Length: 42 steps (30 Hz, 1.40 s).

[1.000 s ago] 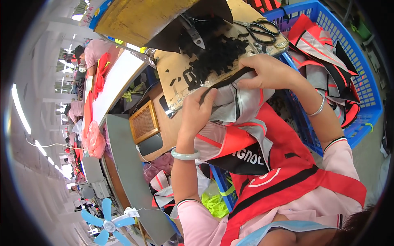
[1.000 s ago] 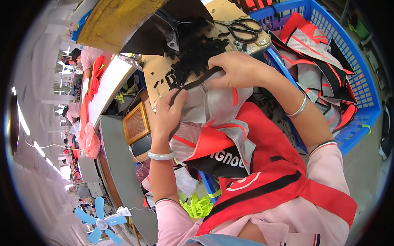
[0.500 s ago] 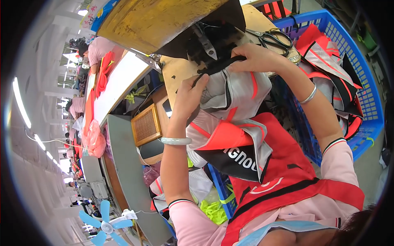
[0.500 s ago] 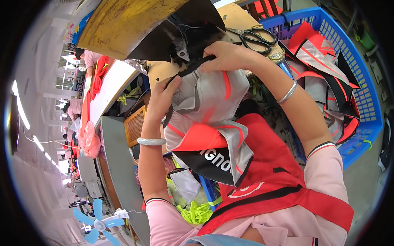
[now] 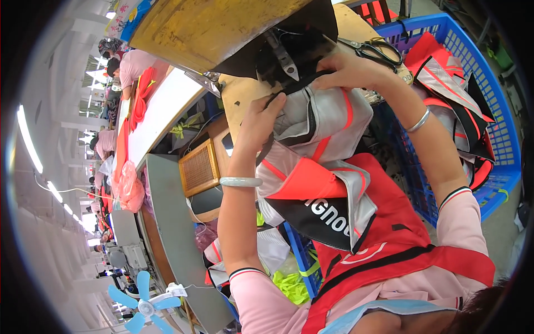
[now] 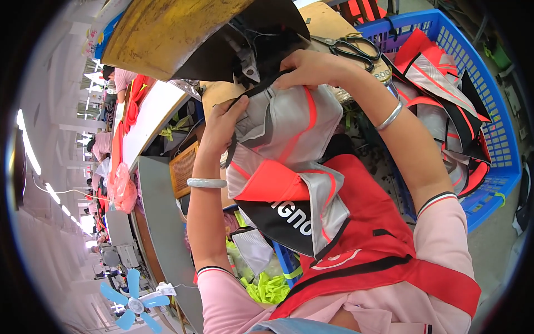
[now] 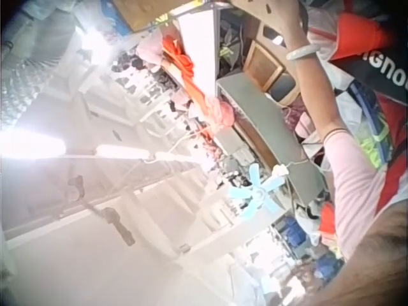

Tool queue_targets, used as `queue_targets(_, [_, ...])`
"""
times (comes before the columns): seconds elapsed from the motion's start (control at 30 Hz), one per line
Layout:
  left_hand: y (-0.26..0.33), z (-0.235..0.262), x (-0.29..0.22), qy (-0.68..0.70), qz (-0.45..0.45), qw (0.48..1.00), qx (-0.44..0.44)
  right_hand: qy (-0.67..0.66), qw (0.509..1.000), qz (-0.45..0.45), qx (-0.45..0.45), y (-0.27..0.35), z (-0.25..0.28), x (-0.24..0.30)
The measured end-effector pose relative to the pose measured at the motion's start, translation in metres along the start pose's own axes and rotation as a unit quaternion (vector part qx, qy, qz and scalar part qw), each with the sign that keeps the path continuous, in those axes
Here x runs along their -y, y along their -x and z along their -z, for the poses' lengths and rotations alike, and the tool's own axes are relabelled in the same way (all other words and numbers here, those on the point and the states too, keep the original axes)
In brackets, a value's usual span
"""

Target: Sewing reflective strips and panels onto a safety vest using an industrial sewing machine in a factory setting.

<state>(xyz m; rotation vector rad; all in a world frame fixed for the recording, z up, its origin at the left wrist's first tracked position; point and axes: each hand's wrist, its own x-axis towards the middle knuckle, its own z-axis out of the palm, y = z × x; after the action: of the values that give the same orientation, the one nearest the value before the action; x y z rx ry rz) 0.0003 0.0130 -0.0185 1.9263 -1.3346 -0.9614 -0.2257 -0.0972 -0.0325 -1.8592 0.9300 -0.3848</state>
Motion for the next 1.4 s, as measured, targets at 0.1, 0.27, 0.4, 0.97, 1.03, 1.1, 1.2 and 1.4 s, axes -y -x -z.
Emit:
queue_targets(0.1, [-0.006,0.003,0.006,0.039,0.011,0.999,0.006,0.005,1.000,-0.018,-0.008,-0.006,-0.003,0.000])
queue_targets(0.27, [-0.009,0.005,0.001,0.076,0.034,0.996,0.022,-0.020,0.999,-0.008,0.028,-0.009,0.004,0.003])
queue_targets(0.4, [-0.011,0.005,0.003,0.089,-0.029,0.995,0.014,-0.037,0.999,0.007,-0.008,-0.008,0.005,0.005])
queue_targets(0.97, [0.064,-0.033,0.023,-0.036,-0.087,0.990,0.101,0.026,0.996,0.062,0.054,0.122,0.001,-0.017])
queue_targets(1.03, [0.070,-0.046,0.017,-0.043,-0.136,0.986,0.090,0.114,0.973,0.117,-0.162,0.147,-0.008,-0.003])
queue_targets(1.1, [0.069,-0.064,0.016,-0.017,-0.175,0.981,0.080,0.154,0.956,0.169,-0.184,0.160,-0.028,0.014])
queue_targets(1.2, [0.070,-0.076,-0.006,-0.005,-0.153,0.981,0.116,0.286,0.903,0.318,-0.044,0.180,-0.054,0.021])
queue_targets(1.4, [0.058,-0.106,-0.023,-0.041,-0.266,0.930,0.250,0.475,0.828,0.294,0.060,0.189,-0.070,0.012])
